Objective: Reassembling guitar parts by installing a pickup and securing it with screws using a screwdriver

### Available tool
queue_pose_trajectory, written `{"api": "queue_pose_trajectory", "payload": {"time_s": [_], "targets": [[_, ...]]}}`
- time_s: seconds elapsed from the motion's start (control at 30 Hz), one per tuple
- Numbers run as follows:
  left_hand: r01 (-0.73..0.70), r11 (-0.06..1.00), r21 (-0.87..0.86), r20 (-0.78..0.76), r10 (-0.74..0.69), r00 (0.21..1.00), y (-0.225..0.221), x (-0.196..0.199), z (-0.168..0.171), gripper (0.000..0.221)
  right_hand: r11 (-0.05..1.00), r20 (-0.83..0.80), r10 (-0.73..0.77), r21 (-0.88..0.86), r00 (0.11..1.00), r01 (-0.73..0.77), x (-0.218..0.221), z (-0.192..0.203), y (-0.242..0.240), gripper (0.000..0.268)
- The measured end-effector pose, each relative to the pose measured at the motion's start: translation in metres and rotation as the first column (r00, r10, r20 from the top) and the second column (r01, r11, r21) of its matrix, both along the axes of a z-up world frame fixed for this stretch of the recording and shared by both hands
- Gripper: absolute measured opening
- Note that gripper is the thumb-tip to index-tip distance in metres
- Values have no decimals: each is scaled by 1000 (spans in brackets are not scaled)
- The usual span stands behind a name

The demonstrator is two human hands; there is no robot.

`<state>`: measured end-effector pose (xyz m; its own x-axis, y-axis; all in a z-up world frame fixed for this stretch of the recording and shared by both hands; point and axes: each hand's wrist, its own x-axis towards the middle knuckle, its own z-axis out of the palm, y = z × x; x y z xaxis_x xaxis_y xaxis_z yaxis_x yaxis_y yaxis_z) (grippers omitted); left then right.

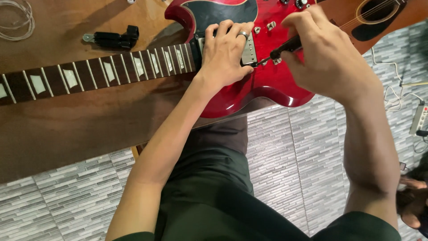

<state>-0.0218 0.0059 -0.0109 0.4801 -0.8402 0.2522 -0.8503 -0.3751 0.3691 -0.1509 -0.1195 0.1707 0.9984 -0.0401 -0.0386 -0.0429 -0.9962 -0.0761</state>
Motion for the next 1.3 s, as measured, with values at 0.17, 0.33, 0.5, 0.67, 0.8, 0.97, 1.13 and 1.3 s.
{"api": "queue_pose_trajectory", "payload": {"time_s": [0.17,0.33,0.5,0.67,0.8,0.97,1.13,1.3], "targets": [[0,1000,-18,-12,0,1000,0,0,1,96,982,41,-71,-170,997,77,-12,-11,-6,49],[4,1000,-9,-21,-4,1000,0,0,1,98,969,61,-108,-216,992,119,-24,-20,-8,42],[1,1000,-15,-14,-2,1000,0,0,0,97,988,12,-88,130,996,85,-8,-3,0,36],[11,1000,-20,-28,-12,1000,0,1,1,94,994,28,-79,-76,997,81,-1,-8,-6,53],[4,1000,-17,-24,-4,1000,2,1,2,98,995,-21,-62,-83,998,60,-6,-14,-11,30],[-5,1000,-9,-4,5,1000,1,0,0,99,969,-42,21,249,999,-10,-8,1,-11,38],[12,1000,-24,-48,-13,999,1,1,3,100,975,-11,-52,-219,999,49,-24,-19,-30,62],[3,1000,-12,-17,-3,1000,0,0,0,100,986,-42,-57,154,998,62,-14,-9,-22,31]]}}
